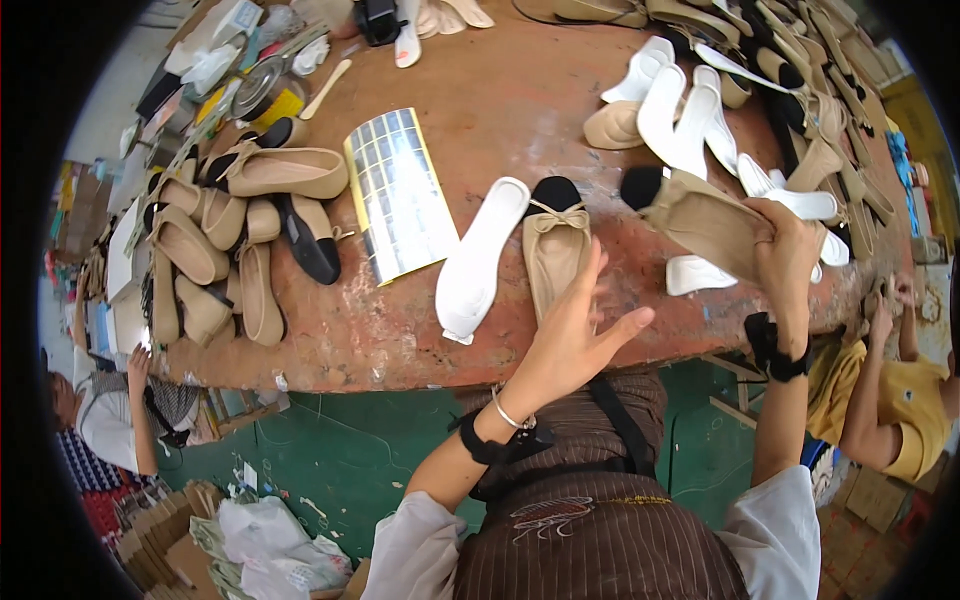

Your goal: Manually assemble shoe components by inserting insoles, applying labels, and checking finishes.

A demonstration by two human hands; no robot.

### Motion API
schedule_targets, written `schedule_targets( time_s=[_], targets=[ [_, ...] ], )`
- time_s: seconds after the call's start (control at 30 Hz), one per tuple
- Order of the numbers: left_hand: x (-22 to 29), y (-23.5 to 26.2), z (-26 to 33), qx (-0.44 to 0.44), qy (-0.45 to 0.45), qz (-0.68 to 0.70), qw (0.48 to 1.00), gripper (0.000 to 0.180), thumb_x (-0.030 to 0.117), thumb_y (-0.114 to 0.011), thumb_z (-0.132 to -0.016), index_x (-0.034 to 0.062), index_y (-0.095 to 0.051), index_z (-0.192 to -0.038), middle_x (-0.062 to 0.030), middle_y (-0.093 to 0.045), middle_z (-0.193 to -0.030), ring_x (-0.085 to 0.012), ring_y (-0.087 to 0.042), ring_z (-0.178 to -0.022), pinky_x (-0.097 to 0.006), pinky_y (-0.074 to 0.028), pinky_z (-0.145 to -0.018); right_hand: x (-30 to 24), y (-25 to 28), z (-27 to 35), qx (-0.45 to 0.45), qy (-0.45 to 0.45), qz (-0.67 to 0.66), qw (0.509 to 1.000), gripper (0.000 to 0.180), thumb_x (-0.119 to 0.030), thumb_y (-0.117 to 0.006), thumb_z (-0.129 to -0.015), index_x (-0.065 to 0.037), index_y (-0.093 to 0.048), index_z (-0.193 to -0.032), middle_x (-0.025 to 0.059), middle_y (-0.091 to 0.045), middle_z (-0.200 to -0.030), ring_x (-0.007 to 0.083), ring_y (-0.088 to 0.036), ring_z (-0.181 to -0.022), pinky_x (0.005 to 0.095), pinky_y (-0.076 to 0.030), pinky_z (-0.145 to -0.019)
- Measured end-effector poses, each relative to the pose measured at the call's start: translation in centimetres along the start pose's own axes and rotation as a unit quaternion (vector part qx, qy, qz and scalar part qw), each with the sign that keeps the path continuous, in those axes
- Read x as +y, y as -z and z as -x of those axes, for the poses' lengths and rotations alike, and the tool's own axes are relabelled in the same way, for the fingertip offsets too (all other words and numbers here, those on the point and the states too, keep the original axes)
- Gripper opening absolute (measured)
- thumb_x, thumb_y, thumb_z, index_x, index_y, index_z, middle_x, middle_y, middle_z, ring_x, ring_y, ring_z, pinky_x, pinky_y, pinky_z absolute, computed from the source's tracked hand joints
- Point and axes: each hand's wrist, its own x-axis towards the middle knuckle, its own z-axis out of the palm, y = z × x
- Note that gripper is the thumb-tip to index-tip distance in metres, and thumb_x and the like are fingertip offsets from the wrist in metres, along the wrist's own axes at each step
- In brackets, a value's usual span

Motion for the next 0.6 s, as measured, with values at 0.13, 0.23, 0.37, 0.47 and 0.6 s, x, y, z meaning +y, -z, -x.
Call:
schedule_targets(
  time_s=[0.13, 0.23, 0.37, 0.47, 0.6],
  targets=[
    [2.8, 2.6, -1.7, 0.224, -0.166, 0.05, 0.959, 0.103, 0.025, -0.072, -0.093, -0.0004, 0.003, -0.159, -0.0221, -0.027, -0.157, -0.0276, -0.046, -0.131, -0.04, -0.046, -0.104, -12.6, -2.2, -0.2, -0.087, 0.106, -0.316, 0.939, 0.027, -0.004, -0.064, -0.084, -0.001, -0.07, -0.11, 0.0158, -0.071, -0.094, 0.0286, -0.07, -0.082, 0.0352, -0.056, -0.07],
    [5.3, 11.9, -0.5, 0.403, -0.184, -0.099, 0.891, 0.073, -0.002, -0.056, -0.088, -0.003, -0.026, -0.155, -0.017, -0.054, -0.137, -0.0209, -0.058, -0.115, -0.033, -0.048, -0.1, -17.8, -3.2, -2.3, -0.209, 0.129, -0.49, 0.837, 0.023, -0.01, -0.062, -0.093, 0.001, -0.07, -0.111, 0.0174, -0.072, -0.098, 0.0297, -0.071, -0.082, 0.0368, -0.059, -0.076],
    [9.9, 30.6, 5.0, 0.486, -0.158, -0.323, 0.797, 0.055, 0.0, -0.058, -0.089, -0.0065, -0.046, -0.142, -0.015, -0.062, -0.126, -0.0226, -0.059, -0.114, -0.034, -0.047, -0.099, -19.8, -9.6, -5.1, -0.304, 0.117, -0.388, 0.863, 0.029, -0.015, -0.065, -0.093, 0.004, -0.068, -0.114, 0.0221, -0.072, -0.101, 0.0322, -0.071, -0.091, 0.0391, -0.057, -0.077],
    [11.4, 37.6, 7.6, 0.519, -0.136, -0.544, 0.645, 0.053, 0.007, -0.061, -0.09, -0.0062, -0.048, -0.14, -0.0207, -0.062, -0.126, -0.0314, -0.059, -0.115, -0.04, -0.047, -0.099, -20.8, -12.8, -4.6, -0.387, 0.154, -0.303, 0.857, 0.032, -0.018, -0.066, -0.093, 0.004, -0.066, -0.117, 0.023, -0.071, -0.107, 0.0334, -0.07, -0.101, 0.0405, -0.055, -0.082],
    [6.9, 28.6, 4.6, 0.506, -0.072, -0.42, 0.75, 0.03, 0.017, -0.063, -0.092, -0.0011, -0.061, -0.115, -0.0218, -0.067, -0.099, -0.037, -0.064, -0.09, -0.045, -0.051, -0.084, -20.3, -12.0, -3.4, -0.385, 0.172, -0.314, 0.85, 0.032, -0.015, -0.069, -0.089, 0.002, -0.067, -0.117, 0.0226, -0.071, -0.105, 0.0358, -0.068, -0.099, 0.0421, -0.053, -0.084]
  ],
)
